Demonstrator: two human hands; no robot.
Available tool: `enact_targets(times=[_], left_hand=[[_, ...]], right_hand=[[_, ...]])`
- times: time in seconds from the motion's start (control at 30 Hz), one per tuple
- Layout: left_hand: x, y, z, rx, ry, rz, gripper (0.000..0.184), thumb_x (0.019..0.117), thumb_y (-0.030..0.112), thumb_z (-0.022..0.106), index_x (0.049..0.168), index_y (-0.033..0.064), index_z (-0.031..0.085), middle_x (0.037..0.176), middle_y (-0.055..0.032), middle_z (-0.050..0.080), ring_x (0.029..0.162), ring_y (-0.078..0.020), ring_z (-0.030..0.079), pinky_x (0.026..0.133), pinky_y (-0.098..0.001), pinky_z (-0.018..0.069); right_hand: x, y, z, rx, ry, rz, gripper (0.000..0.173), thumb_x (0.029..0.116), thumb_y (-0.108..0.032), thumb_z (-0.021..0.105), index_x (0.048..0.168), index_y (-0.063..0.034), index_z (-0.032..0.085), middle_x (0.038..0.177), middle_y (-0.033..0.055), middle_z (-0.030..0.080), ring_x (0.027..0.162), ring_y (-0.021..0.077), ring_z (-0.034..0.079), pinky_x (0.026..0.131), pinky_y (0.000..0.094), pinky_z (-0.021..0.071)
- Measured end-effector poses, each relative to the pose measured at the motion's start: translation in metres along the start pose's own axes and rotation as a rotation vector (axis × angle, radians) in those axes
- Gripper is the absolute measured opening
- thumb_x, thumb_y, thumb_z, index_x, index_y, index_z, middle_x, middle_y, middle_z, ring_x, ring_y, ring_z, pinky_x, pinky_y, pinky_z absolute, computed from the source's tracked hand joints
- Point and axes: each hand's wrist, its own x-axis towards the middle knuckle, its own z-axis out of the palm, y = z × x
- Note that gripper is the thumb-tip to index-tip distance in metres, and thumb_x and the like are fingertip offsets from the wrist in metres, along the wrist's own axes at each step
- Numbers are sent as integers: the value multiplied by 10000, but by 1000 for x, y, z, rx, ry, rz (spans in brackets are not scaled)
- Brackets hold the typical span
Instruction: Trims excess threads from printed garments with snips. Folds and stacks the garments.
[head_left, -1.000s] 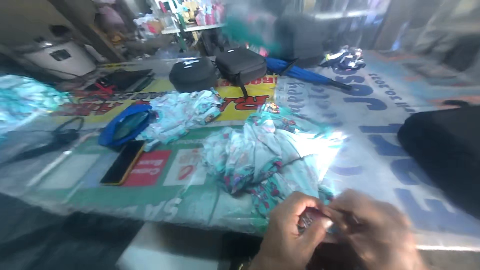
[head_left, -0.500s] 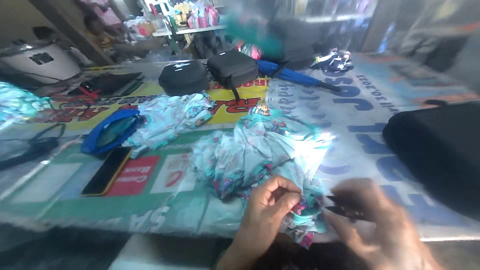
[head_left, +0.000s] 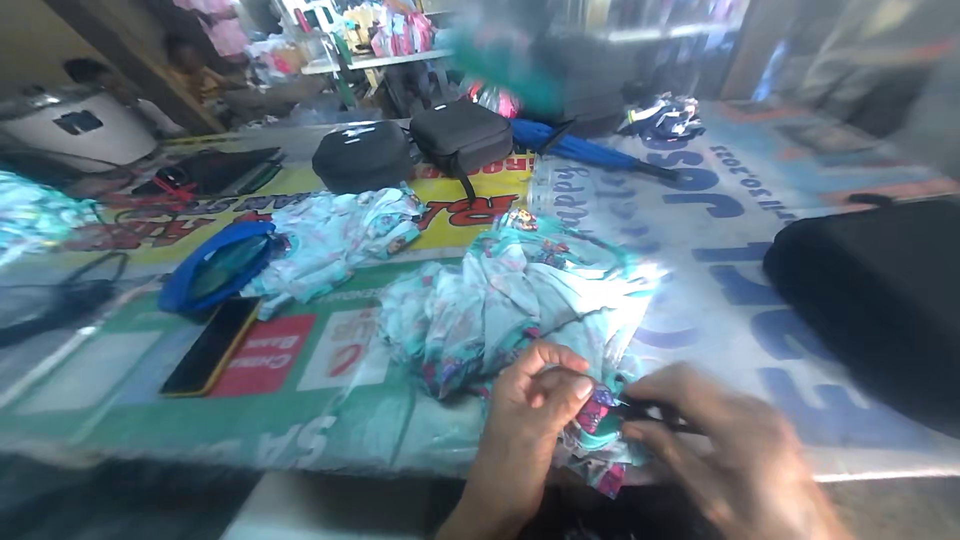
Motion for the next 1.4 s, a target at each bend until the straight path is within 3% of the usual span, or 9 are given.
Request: enact_targets(times=[0.3,0.53,0.67,0.87,0.93,1.0,1.1,1.33,1.4], left_hand=[[-1,0,2,3,-4,4,140,940,-9,632,1065,45,666,866,-23,708,774,-70,681,742,-238,579],[-4,-3,-1,12,-1,-14,128,954,19,637,1072,57,670,911,-8,708,816,-55,678,763,-224,575],[-6,-7,-2,-3,-31,-28,128,956,17,619,1061,69,671,916,0,716,827,-56,687,763,-228,584],[-5,-12,-21,-252,-153,-59,113,969,89,649,1055,133,708,935,18,706,847,-34,674,795,-221,571],[-4,-14,-28,-311,-187,-93,107,969,121,658,1056,149,712,919,18,710,841,-41,680,793,-228,572],[-4,-15,-30,-337,-192,-112,110,969,124,659,1062,147,712,912,15,708,835,-45,681,789,-230,577],[-3,-16,-29,-342,-197,-94,121,972,97,647,1069,132,709,891,4,700,814,-51,677,769,-231,576],[-5,-14,-23,90,-171,147,199,1036,228,568,1178,123,659,965,56,656,872,-16,617,788,-201,534],[-5,-14,-17,277,-202,252,311,970,222,666,1234,68,607,975,54,636,885,7,597,784,-167,518]], right_hand=[[0,3,3,-18,45,-36,202,1023,-307,623,1017,-140,736,938,-16,737,789,9,653,652,186,502],[6,2,13,494,3,111,405,913,-311,768,1191,-60,612,1021,-43,687,885,-44,653,773,128,578],[16,2,26,364,10,21,162,979,-195,673,955,-35,685,869,0,680,754,-31,619,666,108,524],[25,23,12,646,106,213,288,1046,-362,566,819,-203,647,675,-155,553,565,-81,481,490,98,388],[20,24,11,629,-63,167,305,1033,-413,574,1003,-150,725,910,-109,686,767,-68,608,632,102,503],[15,19,16,682,-207,173,305,1001,-342,640,1138,-80,714,1062,-48,677,899,-36,612,745,127,527],[9,12,24,1020,-259,362,108,1011,-183,617,1045,-110,689,858,-89,632,642,-71,526,547,94,444],[2,4,26,1499,-193,593,134,995,-197,645,1058,-105,720,807,-29,668,565,-29,535,491,130,446],[1,1,26,1511,-177,610,134,989,-196,651,1050,-105,727,827,-24,678,574,-24,549,494,132,452]])
